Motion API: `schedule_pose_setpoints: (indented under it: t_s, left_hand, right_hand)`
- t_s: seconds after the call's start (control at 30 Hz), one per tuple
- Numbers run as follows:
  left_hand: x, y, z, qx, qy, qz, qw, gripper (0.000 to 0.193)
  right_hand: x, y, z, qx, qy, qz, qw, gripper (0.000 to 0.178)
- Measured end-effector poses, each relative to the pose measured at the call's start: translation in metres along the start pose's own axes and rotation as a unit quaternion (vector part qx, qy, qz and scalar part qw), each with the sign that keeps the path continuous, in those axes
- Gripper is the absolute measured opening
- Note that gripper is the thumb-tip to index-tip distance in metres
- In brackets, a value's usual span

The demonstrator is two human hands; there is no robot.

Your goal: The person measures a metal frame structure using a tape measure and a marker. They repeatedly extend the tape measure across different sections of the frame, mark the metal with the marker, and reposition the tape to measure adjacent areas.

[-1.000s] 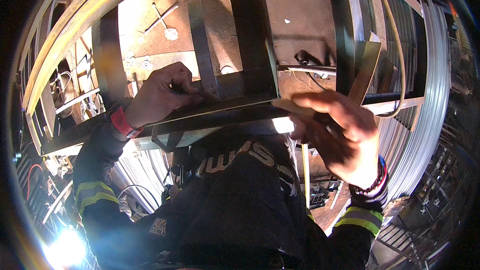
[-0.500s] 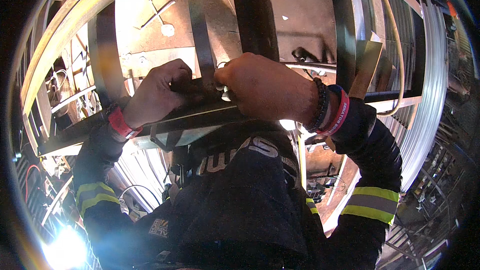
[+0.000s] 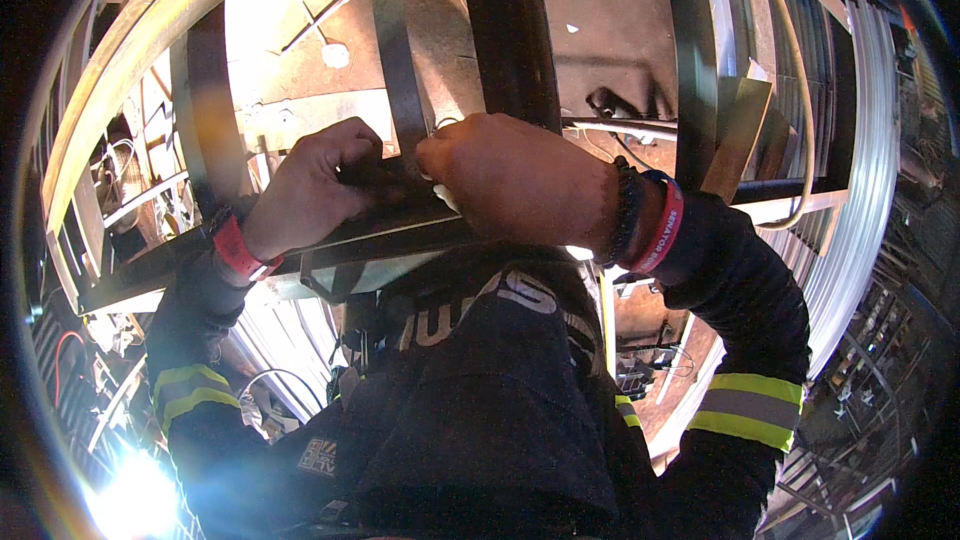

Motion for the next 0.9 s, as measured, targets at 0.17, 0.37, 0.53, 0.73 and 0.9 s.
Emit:
schedule_pose_setpoints:
  t_s: [0.17,0.37,0.53,0.73,0.9]
  left_hand:
    - [-0.005,0.0,-0.001,0.004,0.021,-0.009,1.0,0.021]
    - [-0.004,0.001,0.0,0.004,0.003,0.009,1.0,0.019]
    - [-0.004,-0.001,-0.002,0.006,0.02,-0.044,0.999,0.02]
    - [-0.007,-0.002,-0.001,0.01,0.004,-0.054,0.998,0.019]
    - [-0.01,-0.002,-0.001,0.022,-0.001,-0.017,1.0,0.023]
  right_hand:
    - [-0.012,-0.027,-0.013,-0.15,-0.001,0.1,0.984,0.014]
    - [-0.001,-0.047,-0.002,-0.202,0.003,0.042,0.979,0.01]
    - [-0.009,-0.025,0.008,-0.132,0.042,-0.045,0.989,0.01]
    - [-0.006,-0.015,0.008,-0.127,0.014,-0.007,0.992,0.012]
    - [0.0,-0.011,0.006,-0.102,0.021,0.052,0.993,0.013]
Point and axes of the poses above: each hand's wrist, its own z-axis away from the middle knuckle, its own y-axis out of the palm, x = y × z, the point moved 5 cm from there along -z, towards the middle knuckle, and after that the axes turned 10 degrees about x, right-handed, at the moved point
